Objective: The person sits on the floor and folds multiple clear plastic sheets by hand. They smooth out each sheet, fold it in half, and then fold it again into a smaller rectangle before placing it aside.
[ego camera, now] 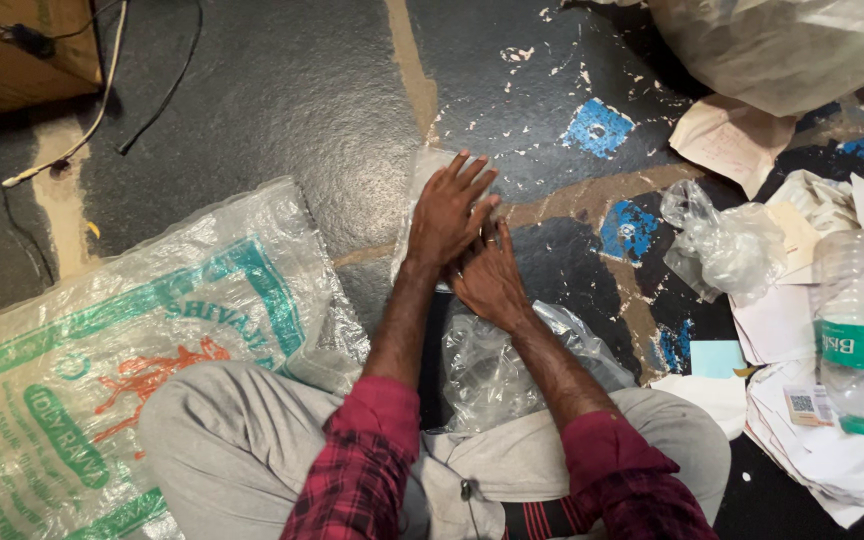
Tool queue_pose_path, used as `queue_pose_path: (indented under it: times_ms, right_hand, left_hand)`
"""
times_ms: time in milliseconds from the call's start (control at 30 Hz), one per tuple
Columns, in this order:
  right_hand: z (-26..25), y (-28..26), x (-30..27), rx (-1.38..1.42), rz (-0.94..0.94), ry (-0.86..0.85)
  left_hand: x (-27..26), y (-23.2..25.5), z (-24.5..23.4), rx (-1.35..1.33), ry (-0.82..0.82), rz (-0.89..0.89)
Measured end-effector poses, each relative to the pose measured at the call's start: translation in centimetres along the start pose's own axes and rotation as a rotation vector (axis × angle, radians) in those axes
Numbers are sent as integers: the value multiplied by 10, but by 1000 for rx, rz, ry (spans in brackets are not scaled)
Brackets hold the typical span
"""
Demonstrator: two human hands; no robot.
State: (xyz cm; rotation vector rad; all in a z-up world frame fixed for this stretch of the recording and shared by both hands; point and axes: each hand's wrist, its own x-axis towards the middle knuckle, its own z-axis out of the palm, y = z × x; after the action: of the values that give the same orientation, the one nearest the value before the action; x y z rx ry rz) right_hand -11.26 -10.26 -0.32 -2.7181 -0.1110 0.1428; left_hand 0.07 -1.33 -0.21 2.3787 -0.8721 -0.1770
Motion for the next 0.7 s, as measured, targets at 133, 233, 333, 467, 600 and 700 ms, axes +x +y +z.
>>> queue_pose_path:
  times_ms: [133,233,333,467,600,700]
  right_hand:
    - [-1,1,-3,-44,13,-46]
    - [-5,-3,-4,-47,29,-63]
    - [-7,-5,-4,-12,1,5]
    - [-5,-9,-5,-27,13,3]
    - [4,-8,-6,-75,27,-7]
    - [10,-12,-11,-63,33,-29]
  left_hand:
    - [5,-7,6,215,-200,198]
    - [11,-15,-3,264,-266,240]
    - [14,-19,-9,193,-294,213]
    - [15,-20,-10,211,-262,208]
    - [17,-18,-7,233,-297,182]
    - [15,-21,-6,231,-296,188]
